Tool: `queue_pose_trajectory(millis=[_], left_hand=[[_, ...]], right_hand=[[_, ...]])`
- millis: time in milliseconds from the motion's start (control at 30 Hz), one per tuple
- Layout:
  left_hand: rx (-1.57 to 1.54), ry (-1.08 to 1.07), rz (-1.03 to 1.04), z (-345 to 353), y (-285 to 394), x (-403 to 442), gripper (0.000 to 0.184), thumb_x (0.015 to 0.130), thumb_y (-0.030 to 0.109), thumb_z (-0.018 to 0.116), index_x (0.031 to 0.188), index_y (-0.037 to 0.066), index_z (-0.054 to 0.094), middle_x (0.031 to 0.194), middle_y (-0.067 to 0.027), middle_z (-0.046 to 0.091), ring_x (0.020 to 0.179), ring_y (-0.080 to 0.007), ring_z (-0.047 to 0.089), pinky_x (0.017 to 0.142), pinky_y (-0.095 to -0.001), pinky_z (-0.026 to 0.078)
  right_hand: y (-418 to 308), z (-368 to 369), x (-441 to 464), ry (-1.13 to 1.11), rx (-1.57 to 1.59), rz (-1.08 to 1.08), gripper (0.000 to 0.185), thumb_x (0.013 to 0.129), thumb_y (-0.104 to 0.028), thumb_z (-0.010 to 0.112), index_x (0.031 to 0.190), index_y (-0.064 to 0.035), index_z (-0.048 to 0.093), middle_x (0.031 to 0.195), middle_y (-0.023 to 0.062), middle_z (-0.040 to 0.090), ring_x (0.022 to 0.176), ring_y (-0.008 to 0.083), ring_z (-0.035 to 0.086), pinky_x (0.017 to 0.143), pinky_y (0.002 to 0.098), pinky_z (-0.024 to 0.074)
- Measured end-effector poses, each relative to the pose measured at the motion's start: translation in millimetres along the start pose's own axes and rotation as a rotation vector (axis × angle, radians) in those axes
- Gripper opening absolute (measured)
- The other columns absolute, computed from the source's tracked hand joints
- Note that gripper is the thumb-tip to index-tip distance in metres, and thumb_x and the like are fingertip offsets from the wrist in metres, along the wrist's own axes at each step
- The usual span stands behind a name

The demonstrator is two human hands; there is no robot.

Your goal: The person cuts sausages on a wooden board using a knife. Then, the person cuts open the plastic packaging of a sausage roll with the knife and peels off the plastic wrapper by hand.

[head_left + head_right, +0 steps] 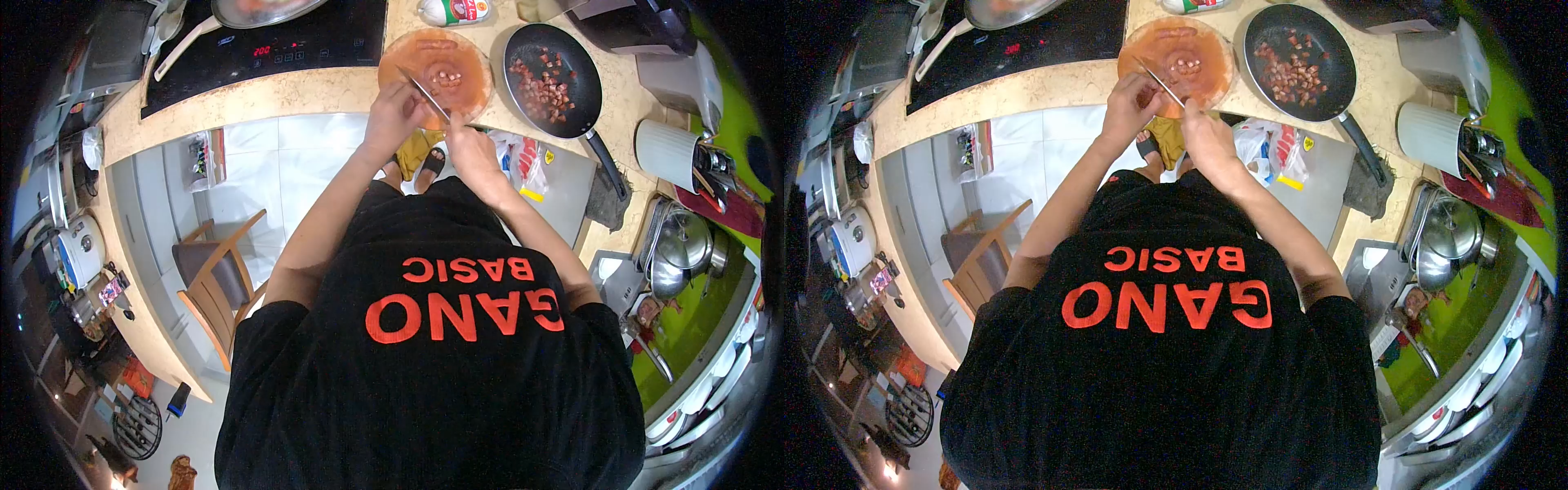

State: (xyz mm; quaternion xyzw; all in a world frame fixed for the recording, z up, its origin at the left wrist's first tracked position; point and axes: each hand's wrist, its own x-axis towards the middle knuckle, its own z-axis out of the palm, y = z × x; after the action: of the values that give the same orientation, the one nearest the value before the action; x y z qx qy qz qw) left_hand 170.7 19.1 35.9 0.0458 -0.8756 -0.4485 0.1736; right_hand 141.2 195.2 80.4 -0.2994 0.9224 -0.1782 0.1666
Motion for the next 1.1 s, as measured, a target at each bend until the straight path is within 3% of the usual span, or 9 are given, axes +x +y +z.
queue_pose_trajectory(millis=[100, 300, 567, 700, 833, 867, 900, 967, 1100], left_hand=[[0.054, 0.002, 0.01, 0.4, 0.6, 2.3, 0.016, 0.072, 0.008, 0.071, 0.084, 0.005, 0.062, 0.083, -0.0122, 0.06, 0.083, -0.0322, 0.059, 0.073, -0.041, 0.049], [0.016, 0.052, 0.059, 3.4, -2.5, -1.1, 0.017, 0.072, 0.005, 0.072, 0.085, 0.003, 0.061, 0.082, -0.0109, 0.06, 0.074, -0.0285, 0.06, 0.069, -0.0359, 0.051], [0.002, -0.009, 0.025, -2.0, -3.1, -5.5, 0.018, 0.073, 0.007, 0.068, 0.088, 0.006, 0.059, 0.093, -0.0134, 0.057, 0.094, -0.0344, 0.056, 0.081, -0.0424, 0.049], [0.047, 0.022, 0.076, 0.8, -1.0, 0.5, 0.024, 0.072, 0.006, 0.072, 0.093, 0.005, 0.061, 0.09, -0.0115, 0.057, 0.085, -0.029, 0.058, 0.076, -0.038, 0.05], [0.05, -0.13, -0.057, 7.1, 0.8, 17.7, 0.027, 0.076, 0.01, 0.072, 0.099, 0.004, 0.06, 0.091, -0.0137, 0.059, 0.077, -0.0274, 0.061, 0.068, -0.0371, 0.051], [-0.026, -0.133, -0.139, 8.9, 3.1, 23.8, 0.029, 0.077, 0.011, 0.072, 0.102, 0.003, 0.06, 0.092, -0.0144, 0.06, 0.075, -0.0269, 0.062, 0.066, -0.0364, 0.052], [-0.025, -0.134, -0.131, 13.0, 3.8, 31.4, 0.029, 0.077, 0.011, 0.072, 0.102, 0.003, 0.06, 0.092, -0.0144, 0.06, 0.075, -0.0269, 0.062, 0.066, -0.0364, 0.052], [-0.1, -0.192, -0.344, 22.4, 6.1, 48.3, 0.032, 0.077, 0.014, 0.067, 0.107, 0.004, 0.06, 0.108, -0.015, 0.059, 0.095, -0.0326, 0.062, 0.08, -0.0398, 0.051], [0.004, -0.229, -0.147, 43.7, -5.7, 64.5, 0.036, 0.075, 0.016, 0.07, 0.108, 0.005, 0.06, 0.111, -0.0128, 0.058, 0.094, -0.0294, 0.062, 0.082, -0.0397, 0.05]], right_hand=[[0.9, 13.5, 5.5, -0.05, -0.104, 0.027, 0.015, 0.088, -0.011, 0.05, 0.097, 0.0007, 0.046, 0.074, 0.0242, 0.065, 0.071, 0.0442, 0.065, 0.062, 0.054, 0.051], [13.9, 16.6, 20.8, 0.078, 0.127, -0.001, 0.017, 0.092, -0.014, 0.046, 0.1, 0.002, 0.046, 0.071, 0.0271, 0.063, 0.069, 0.0464, 0.063, 0.062, 0.0571, 0.0485], [1.8, -8.3, -4.7, 0.013, 0.15, -0.017, 0.02, 0.096, -0.019, 0.045, 0.1, 0.0004, 0.046, 0.075, 0.028, 0.062, 0.07, 0.0474, 0.061, 0.063, 0.057, 0.0464], [5.4, -15.1, -8.0, 0.078, 0.144, 0.175, 0.02, 0.096, -0.019, 0.045, 0.102, 0.0003, 0.046, 0.074, 0.0282, 0.062, 0.071, 0.0478, 0.061, 0.065, 0.0569, 0.0463], [42.3, -5.6, -14.4, 0.25, 0.29, 0.289, 0.022, 0.097, -0.021, 0.045, 0.104, 0.0002, 0.046, 0.073, 0.0318, 0.059, 0.071, 0.0522, 0.058, 0.062, 0.0572, 0.0454], [54.8, 1.0, -15.9, 0.222, 0.274, 0.286, 0.026, 0.096, -0.018, 0.043, 0.112, 0.0027, 0.047, 0.067, 0.0257, 0.061, 0.061, 0.042, 0.062, 0.056, 0.0519, 0.0494], [58.1, -0.6, -15.0, 0.23, 0.275, 0.287, 0.026, 0.096, -0.018, 0.043, 0.112, 0.0027, 0.047, 0.067, 0.0257, 0.061, 0.061, 0.042, 0.062, 0.056, 0.0519, 0.0494], [63.7, -2.6, -14.2, 0.01, 0.715, 0.497, 0.03, 0.096, -0.019, 0.042, 0.116, 0.0028, 0.047, 0.059, 0.015, 0.057, 0.045, 0.0262, 0.058, 0.042, 0.0398, 0.0479], [64.0, -2.6, -6.4, -0.12, 0.858, 0.416, 0.034, 0.097, -0.022, 0.042, 0.123, -0.0016, 0.049, 0.056, 0.0031, 0.048, 0.037, 0.012, 0.046, 0.035, 0.0282, 0.0422]])
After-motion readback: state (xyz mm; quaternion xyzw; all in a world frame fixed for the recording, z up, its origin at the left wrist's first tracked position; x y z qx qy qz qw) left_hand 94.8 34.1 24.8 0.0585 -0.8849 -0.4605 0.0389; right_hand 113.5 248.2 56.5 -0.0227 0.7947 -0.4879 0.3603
